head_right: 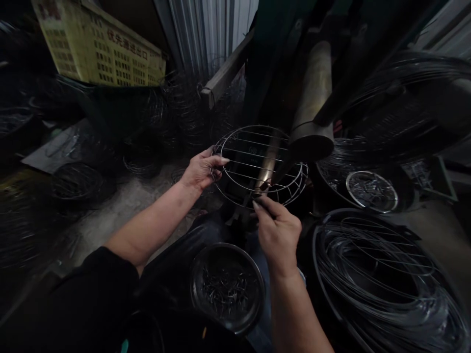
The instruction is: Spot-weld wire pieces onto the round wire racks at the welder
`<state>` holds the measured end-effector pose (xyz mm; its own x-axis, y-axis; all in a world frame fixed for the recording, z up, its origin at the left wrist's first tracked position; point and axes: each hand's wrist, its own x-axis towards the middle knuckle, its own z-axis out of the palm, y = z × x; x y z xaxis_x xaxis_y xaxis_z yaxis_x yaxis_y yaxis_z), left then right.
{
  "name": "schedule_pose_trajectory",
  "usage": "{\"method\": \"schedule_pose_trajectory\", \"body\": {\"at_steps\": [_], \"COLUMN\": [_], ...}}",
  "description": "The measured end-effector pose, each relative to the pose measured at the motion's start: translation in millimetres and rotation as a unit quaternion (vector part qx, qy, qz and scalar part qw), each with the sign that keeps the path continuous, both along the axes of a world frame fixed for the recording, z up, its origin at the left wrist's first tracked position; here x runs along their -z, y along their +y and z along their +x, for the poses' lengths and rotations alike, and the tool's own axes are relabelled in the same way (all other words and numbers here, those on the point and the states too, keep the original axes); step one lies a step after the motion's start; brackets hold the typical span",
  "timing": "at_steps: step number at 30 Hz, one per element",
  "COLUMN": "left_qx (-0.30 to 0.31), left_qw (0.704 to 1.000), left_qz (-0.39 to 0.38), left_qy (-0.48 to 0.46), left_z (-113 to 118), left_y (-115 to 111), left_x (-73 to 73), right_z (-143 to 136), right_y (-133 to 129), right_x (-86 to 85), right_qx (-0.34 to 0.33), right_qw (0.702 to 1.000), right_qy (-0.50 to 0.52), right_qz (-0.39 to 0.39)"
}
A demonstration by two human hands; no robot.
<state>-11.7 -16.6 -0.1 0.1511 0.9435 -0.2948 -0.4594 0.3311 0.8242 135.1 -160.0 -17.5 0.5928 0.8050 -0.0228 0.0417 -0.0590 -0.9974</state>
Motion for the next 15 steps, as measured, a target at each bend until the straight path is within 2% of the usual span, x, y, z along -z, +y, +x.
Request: {"method": "schedule_pose_trajectory", "body": {"at_steps": [3,7,9,15], "left_qx": [0.004,0.002,-0.001,0.0], "left_qw": [1.0,1.0,1.0,1.0], "left_qz": [0.005,0.011,0.015,0.021], "left_qy": [-0.013,-0.016,-0.013,-0.004], "left_z": [1.7,3.0,3.1,4.5], "left_y": [-1.8,-3.6,-3.3,0.8], "left_x": [2.1,2.4,0.7,-2.3], "right_z": [0.0,-2.6,-4.4,-5.8], "right_y": [-4.9,1.1,6.0,14.1], "right_x": [2.3,3.6,2.6,1.8], "right_qx": [0.029,0.063,0.078,0.073], "right_qw": [0.999,0.998,0.996,0.994], "right_qy": [-0.041,-0.025,-0.019,0.026], "right_qz": [0.02,0.013,0.034,0.081]}}
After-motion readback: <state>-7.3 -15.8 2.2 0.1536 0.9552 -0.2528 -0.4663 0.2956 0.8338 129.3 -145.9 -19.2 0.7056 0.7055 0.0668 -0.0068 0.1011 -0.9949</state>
